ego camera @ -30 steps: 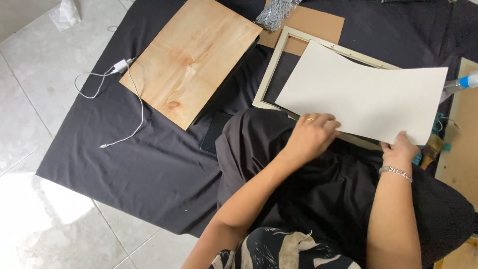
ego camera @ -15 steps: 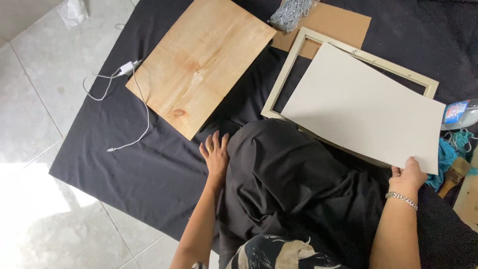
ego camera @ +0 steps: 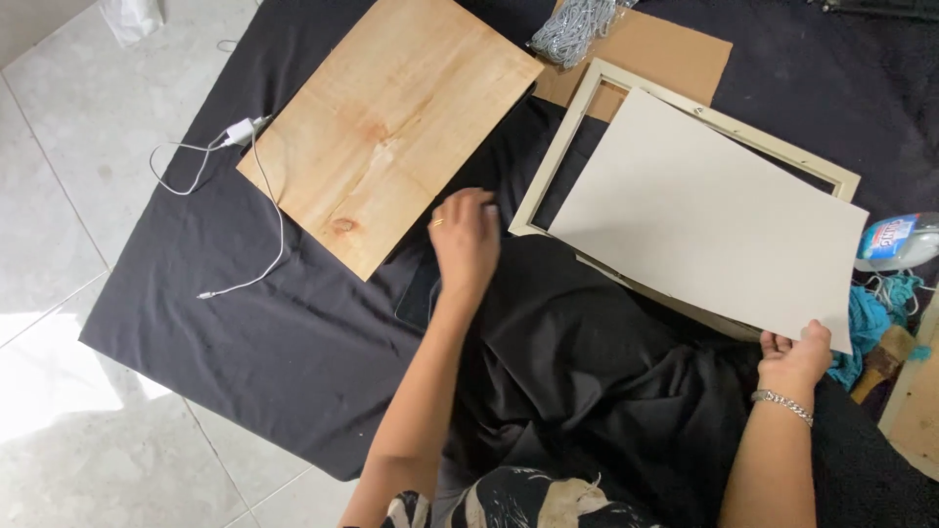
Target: Cleaning a glass pane and assembling artwork into a picture frame on a floor-based workspace.
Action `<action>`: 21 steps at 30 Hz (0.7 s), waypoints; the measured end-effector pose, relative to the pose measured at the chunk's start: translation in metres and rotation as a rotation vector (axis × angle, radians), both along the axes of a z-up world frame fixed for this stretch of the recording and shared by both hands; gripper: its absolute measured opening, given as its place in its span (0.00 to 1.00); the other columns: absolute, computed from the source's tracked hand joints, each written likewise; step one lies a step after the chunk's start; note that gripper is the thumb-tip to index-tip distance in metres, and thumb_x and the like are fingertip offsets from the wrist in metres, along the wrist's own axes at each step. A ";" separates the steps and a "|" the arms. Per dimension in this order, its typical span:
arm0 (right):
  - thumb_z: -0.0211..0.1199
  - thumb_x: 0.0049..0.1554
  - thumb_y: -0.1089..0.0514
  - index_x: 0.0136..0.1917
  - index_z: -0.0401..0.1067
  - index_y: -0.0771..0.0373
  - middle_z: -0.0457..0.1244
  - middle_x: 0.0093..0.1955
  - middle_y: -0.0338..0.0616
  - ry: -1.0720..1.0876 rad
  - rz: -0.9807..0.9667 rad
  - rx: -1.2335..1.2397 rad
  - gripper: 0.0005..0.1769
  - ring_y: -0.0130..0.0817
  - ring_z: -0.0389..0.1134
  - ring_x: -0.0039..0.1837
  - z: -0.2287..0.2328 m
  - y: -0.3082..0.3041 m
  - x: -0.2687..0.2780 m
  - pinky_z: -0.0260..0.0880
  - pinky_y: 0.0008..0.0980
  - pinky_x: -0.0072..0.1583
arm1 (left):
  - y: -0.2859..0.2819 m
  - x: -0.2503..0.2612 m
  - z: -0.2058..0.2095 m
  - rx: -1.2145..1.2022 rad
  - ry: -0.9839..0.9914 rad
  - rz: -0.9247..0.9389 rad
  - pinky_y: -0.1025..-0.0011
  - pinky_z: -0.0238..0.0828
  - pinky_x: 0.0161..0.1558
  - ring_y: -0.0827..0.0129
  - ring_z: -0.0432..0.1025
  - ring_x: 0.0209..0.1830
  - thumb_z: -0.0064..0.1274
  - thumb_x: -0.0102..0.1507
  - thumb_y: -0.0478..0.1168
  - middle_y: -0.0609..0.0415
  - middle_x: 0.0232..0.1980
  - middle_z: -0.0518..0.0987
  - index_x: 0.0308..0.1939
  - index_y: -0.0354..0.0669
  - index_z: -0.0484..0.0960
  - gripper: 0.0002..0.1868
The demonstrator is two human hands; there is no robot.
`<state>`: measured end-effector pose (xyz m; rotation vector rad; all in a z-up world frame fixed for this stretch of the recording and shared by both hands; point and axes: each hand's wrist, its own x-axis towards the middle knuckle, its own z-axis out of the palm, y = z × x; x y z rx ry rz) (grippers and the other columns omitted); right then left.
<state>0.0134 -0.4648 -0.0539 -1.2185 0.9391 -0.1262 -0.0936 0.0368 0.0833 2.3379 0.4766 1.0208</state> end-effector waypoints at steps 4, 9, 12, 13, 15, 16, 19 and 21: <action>0.52 0.59 0.56 0.62 0.67 0.53 0.69 0.53 0.36 -0.015 -0.013 -0.008 0.18 0.23 0.71 0.50 -0.004 -0.011 0.005 0.74 0.32 0.55 | -0.095 0.052 -0.022 0.049 0.173 -0.301 0.59 0.72 0.47 0.59 0.75 0.44 0.61 0.58 0.38 0.54 0.47 0.78 0.45 0.45 0.79 0.13; 0.59 0.62 0.60 0.60 0.67 0.61 0.64 0.53 0.47 0.109 0.563 -0.237 0.13 0.33 0.69 0.52 -0.010 -0.062 0.023 0.75 0.31 0.54 | -0.188 0.059 -0.146 0.328 1.102 -0.911 0.52 0.46 0.71 0.53 0.61 0.73 0.42 0.61 0.71 0.52 0.72 0.71 0.65 0.47 0.78 0.40; 0.61 0.60 0.62 0.62 0.67 0.66 0.65 0.53 0.51 0.142 0.632 -0.295 0.17 0.40 0.69 0.53 -0.001 -0.092 0.039 0.75 0.33 0.55 | -0.196 0.052 -0.137 0.413 1.397 -0.911 0.57 0.56 0.59 0.57 0.75 0.56 0.36 0.64 0.75 0.54 0.56 0.84 0.53 0.49 0.88 0.40; 0.61 0.60 0.62 0.62 0.67 0.66 0.65 0.53 0.51 0.143 0.616 -0.292 0.17 0.40 0.69 0.53 -0.003 -0.095 0.042 0.75 0.33 0.55 | -0.191 0.056 -0.134 0.426 1.395 -0.923 0.57 0.56 0.59 0.57 0.75 0.56 0.36 0.64 0.75 0.54 0.56 0.84 0.53 0.49 0.88 0.40; 0.63 0.59 0.67 0.65 0.67 0.74 0.65 0.53 0.57 0.118 0.762 -0.437 0.21 0.42 0.68 0.51 -0.006 -0.102 0.050 0.73 0.34 0.53 | -0.180 0.063 -0.129 0.329 1.308 -0.908 0.54 0.56 0.60 0.54 0.75 0.52 0.41 0.66 0.69 0.53 0.52 0.84 0.46 0.46 0.89 0.34; 0.63 0.59 0.67 0.65 0.67 0.74 0.65 0.53 0.57 0.120 0.752 -0.438 0.21 0.42 0.68 0.51 -0.025 -0.109 0.041 0.73 0.34 0.53 | -0.181 0.057 -0.136 0.335 1.306 -0.917 0.54 0.56 0.60 0.54 0.75 0.52 0.41 0.66 0.69 0.53 0.52 0.84 0.46 0.46 0.89 0.34; 0.63 0.55 0.66 0.58 0.72 0.69 0.65 0.43 0.49 0.007 0.661 -0.516 0.16 0.35 0.66 0.41 -0.094 -0.122 0.041 0.71 0.30 0.43 | -0.172 0.063 -0.142 0.347 0.690 -0.623 0.59 0.71 0.46 0.53 0.78 0.39 0.57 0.62 0.53 0.49 0.41 0.83 0.40 0.44 0.85 0.16; 0.74 0.48 0.47 0.52 0.81 0.49 0.70 0.48 0.44 0.287 0.785 -1.154 0.18 0.53 0.72 0.53 -0.157 -0.139 0.046 0.77 0.47 0.46 | -0.165 0.072 -0.136 0.448 0.692 -0.523 0.57 0.69 0.47 0.53 0.73 0.47 0.56 0.63 0.54 0.46 0.54 0.75 0.52 0.43 0.79 0.22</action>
